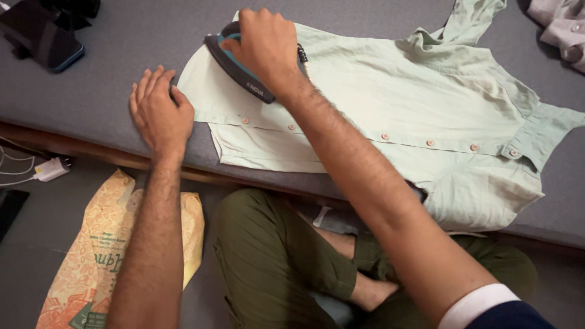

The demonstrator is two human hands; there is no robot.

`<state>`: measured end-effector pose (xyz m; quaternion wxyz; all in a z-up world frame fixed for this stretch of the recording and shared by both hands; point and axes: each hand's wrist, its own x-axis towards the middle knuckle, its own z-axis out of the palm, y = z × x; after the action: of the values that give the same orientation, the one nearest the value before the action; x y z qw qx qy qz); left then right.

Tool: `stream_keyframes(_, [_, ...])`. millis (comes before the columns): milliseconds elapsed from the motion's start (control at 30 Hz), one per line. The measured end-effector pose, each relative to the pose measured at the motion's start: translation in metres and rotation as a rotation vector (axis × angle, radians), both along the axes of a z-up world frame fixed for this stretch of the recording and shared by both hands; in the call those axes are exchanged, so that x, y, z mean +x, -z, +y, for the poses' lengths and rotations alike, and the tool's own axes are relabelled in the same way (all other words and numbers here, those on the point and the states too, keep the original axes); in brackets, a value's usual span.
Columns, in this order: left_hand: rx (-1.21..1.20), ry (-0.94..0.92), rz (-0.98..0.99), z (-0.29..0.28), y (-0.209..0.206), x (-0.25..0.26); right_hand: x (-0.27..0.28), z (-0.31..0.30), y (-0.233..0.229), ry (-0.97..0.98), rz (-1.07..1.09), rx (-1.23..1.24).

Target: The person irons a light green shirt laid out on a gray ironing board. They use a blue and black electric iron to smooth the fabric, moving it across the shirt's body and sleeves while adjusting the garment with their hands.

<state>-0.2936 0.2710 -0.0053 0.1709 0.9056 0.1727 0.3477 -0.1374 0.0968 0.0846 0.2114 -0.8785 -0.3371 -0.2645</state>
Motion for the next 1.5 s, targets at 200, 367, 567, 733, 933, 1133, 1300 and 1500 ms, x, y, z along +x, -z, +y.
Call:
stream_keyframes(200, [-0.010, 0.000, 0.014, 0.002, 0.003, 0.000, -0.001, -0.019, -0.013, -0.221, -0.052, -0.137])
stream_keyframes(367, [0.001, 0.002, 0.025, 0.003, 0.004, 0.002, -0.005, -0.036, -0.030, -0.443, 0.070, -0.280])
stream_keyframes(567, [-0.013, 0.008, 0.005, 0.001, 0.004, 0.001, -0.013, -0.045, -0.036, -0.553, 0.059, -0.267])
stream_keyframes(733, [0.005, 0.016, -0.001, 0.003, 0.004, 0.001, -0.006, -0.045, -0.028, -0.354, 0.081, -0.250])
stream_keyframes(933, [-0.011, 0.029, 0.014, 0.002, 0.004, 0.000, 0.000, -0.044, -0.015, -0.035, 0.020, -0.083])
stream_keyframes(1133, [-0.007, 0.028, 0.036, 0.004, 0.008, 0.002, -0.007, -0.065, -0.025, -0.256, 0.076, -0.244])
stream_keyframes(1300, [0.007, 0.036, 0.024, 0.007, 0.013, 0.003, -0.016, -0.081, -0.032, -0.431, 0.070, -0.271])
stream_keyframes(1500, [0.013, 0.035, 0.031, 0.008, 0.015, 0.004, -0.026, -0.086, -0.031, -0.355, 0.049, -0.302])
